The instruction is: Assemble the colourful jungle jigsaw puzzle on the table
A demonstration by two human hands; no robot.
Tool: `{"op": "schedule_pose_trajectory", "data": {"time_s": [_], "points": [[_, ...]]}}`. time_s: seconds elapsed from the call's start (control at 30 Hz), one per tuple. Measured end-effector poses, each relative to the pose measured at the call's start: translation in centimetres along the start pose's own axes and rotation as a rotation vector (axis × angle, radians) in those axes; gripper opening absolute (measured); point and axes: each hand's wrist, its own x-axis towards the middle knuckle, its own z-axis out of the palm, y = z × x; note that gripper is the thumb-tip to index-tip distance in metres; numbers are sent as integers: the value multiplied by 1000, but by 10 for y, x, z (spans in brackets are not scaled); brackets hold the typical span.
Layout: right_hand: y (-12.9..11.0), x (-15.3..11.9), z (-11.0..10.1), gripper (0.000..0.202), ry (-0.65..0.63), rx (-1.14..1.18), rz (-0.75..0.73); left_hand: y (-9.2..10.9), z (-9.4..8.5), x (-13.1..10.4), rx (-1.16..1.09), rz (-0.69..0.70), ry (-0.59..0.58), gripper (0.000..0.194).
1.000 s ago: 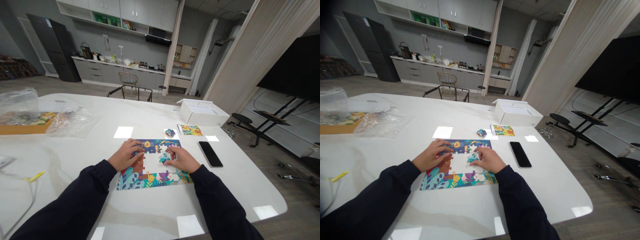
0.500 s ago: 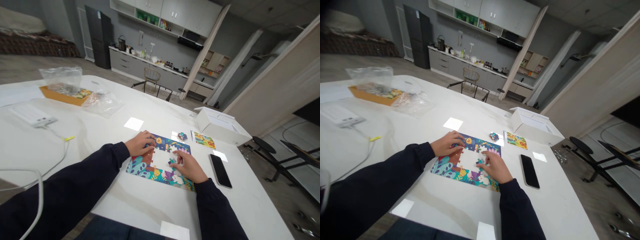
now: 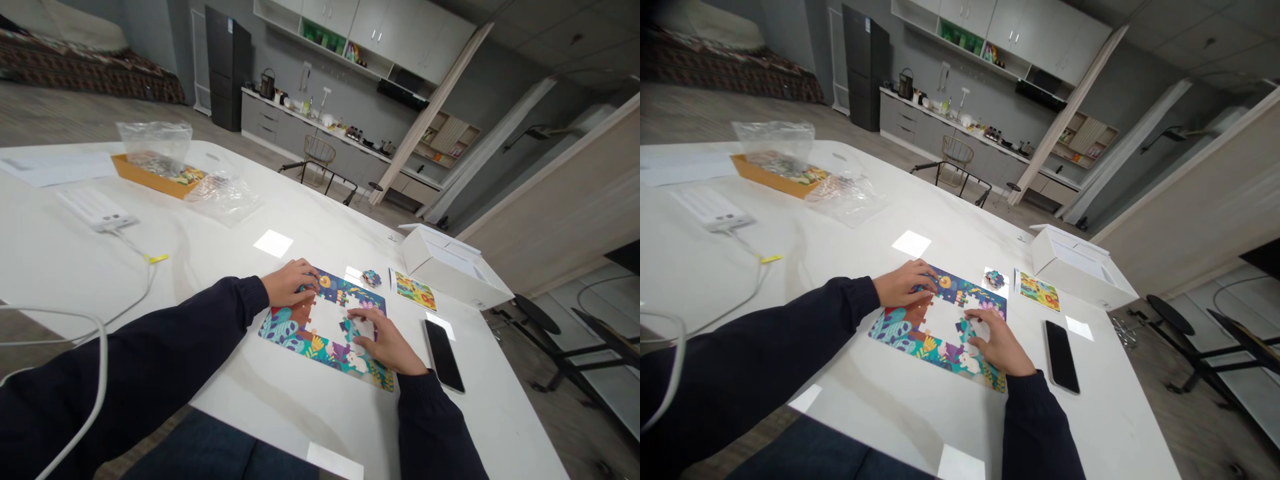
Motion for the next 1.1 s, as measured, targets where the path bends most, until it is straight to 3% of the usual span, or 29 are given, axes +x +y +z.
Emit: {"op": "schedule_pose_trajectory", "data": {"time_s": [0.2, 0.33, 0.47, 0.7, 0.87, 1.0, 1.1], "points": [[1, 4, 2, 41, 53, -70, -4, 0, 1, 0, -8, 0, 11, 17], [6, 9, 2, 31, 182, -125, -73, -1, 1, 0, -2, -2, 5, 16], [16, 14, 2, 29, 300, -156, -95, -1, 1, -1, 2, 3, 3, 17], [18, 14, 0, 32, 346, -168, -57, -1, 1, 0, -3, 15, 11, 17], [16, -3, -20, 34, 268, -121, 11, 1, -1, 0, 1, 9, -4, 18], [32, -27, -46, 40, 330, -133, 109, 0, -1, -1, 10, 11, -10, 18], [41, -37, -52, 40, 361, -128, 145, 0, 0, 0, 10, 12, -18, 18]]}}
